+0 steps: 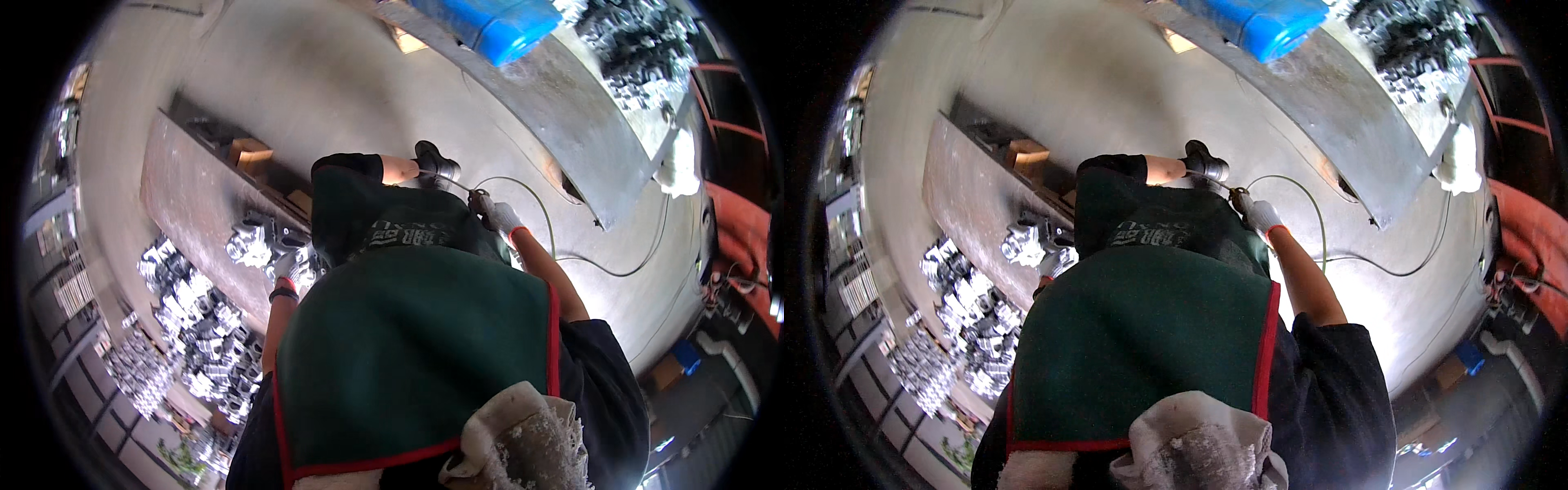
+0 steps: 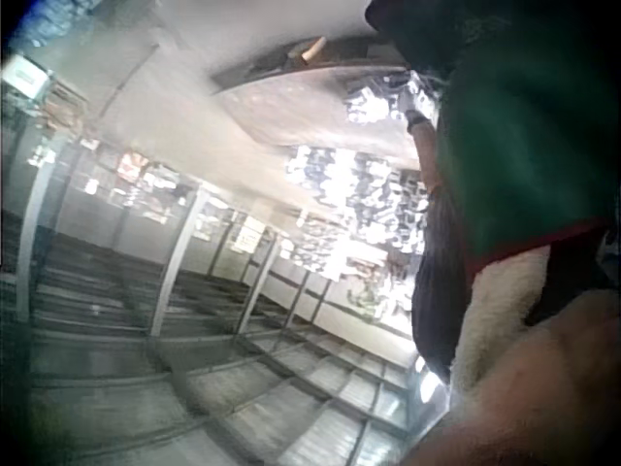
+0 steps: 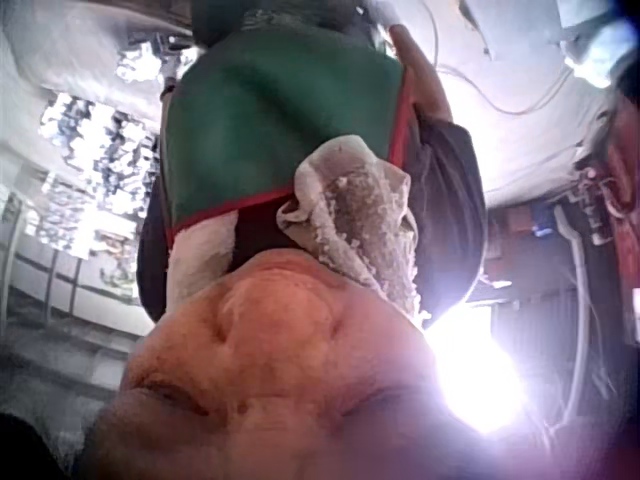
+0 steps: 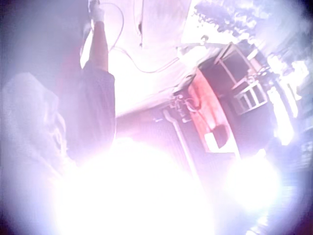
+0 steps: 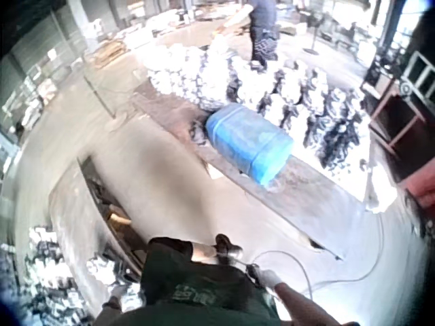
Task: The person uses an air blow gun to remove debris from metal engine components, picking up each casting from a workbench, turning it around to reach all cavities, and placing it back with the other parts.
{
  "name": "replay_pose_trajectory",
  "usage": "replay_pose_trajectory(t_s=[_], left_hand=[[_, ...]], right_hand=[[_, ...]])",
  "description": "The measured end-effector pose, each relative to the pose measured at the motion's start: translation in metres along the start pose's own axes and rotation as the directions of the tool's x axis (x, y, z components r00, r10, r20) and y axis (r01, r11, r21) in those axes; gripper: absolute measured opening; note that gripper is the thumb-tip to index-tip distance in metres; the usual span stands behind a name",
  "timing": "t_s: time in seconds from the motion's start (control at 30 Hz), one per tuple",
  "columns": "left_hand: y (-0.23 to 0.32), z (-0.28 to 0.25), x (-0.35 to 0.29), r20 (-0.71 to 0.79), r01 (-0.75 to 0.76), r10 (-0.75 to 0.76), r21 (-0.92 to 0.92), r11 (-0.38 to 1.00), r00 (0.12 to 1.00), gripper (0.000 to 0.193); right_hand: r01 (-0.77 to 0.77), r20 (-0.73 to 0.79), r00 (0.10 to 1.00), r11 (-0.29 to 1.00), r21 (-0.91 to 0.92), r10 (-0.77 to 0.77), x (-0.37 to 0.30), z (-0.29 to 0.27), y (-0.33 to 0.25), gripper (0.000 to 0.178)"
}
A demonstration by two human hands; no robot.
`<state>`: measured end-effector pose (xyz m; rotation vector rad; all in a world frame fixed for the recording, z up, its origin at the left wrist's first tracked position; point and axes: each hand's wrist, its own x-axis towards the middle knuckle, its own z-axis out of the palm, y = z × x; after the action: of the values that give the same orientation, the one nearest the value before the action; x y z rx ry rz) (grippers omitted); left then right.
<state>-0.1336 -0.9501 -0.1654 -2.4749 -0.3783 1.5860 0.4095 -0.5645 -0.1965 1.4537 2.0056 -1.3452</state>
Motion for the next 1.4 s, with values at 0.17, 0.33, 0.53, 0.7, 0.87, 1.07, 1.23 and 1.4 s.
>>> replay_pose_trajectory(t_s=[0.17,0.33,0.53,0.7,0.87,1.07,1.23,1.4], left_hand=[[-0.135,-0.067,0.013,0.349,0.364,-0.132,-0.765,0.531,0.928,0.026],[-0.120,0.027,0.059,0.083,0.351,-0.342,-0.171,0.921,0.936,0.010],[-0.170,0.103,0.108,0.130,0.126,-0.525,-0.991,-0.044,0.841,0.032],[-0.347,0.073,0.149,0.401,0.162,-0.395,-0.842,-0.515,0.826,0.031],[-0.479,0.041,0.191,0.396,-0.163,-0.149,0.002,-0.987,0.906,0.018],[-0.612,-0.038,0.196,0.231,-0.340,-0.423,-0.326,-0.882,0.876,0.010],[-0.694,-0.142,0.182,0.289,-0.489,-0.541,-0.234,-0.840,0.790,0.018],[-0.774,-0.204,0.213,0.151,-0.578,-0.614,-0.224,-0.784,0.775,0.035]], right_hand=[[0.046,0.077,0.997,0.924,-0.380,-0.018,-0.027,-0.016,0.003,0.035],[-0.547,0.328,0.837,0.660,0.515,0.438,-0.077,-0.063,-0.030,0.078],[-0.460,0.261,0.862,0.452,0.764,0.435,-0.071,-0.078,-0.024,0.069],[-0.057,0.129,0.974,-0.352,0.934,0.185,-0.101,-0.119,-0.031,0.049],[0.484,-0.287,0.826,-0.350,0.802,0.485,-0.114,-0.221,-0.068,0.053],[0.599,-0.380,0.801,-0.595,0.537,0.463,-0.091,-0.260,-0.085,0.056],[0.680,-0.462,0.720,-0.396,0.617,0.518,-0.067,-0.256,-0.057,0.053],[0.577,-0.388,0.574,-0.020,0.816,0.721,-0.059,-0.288,-0.039,0.045]])
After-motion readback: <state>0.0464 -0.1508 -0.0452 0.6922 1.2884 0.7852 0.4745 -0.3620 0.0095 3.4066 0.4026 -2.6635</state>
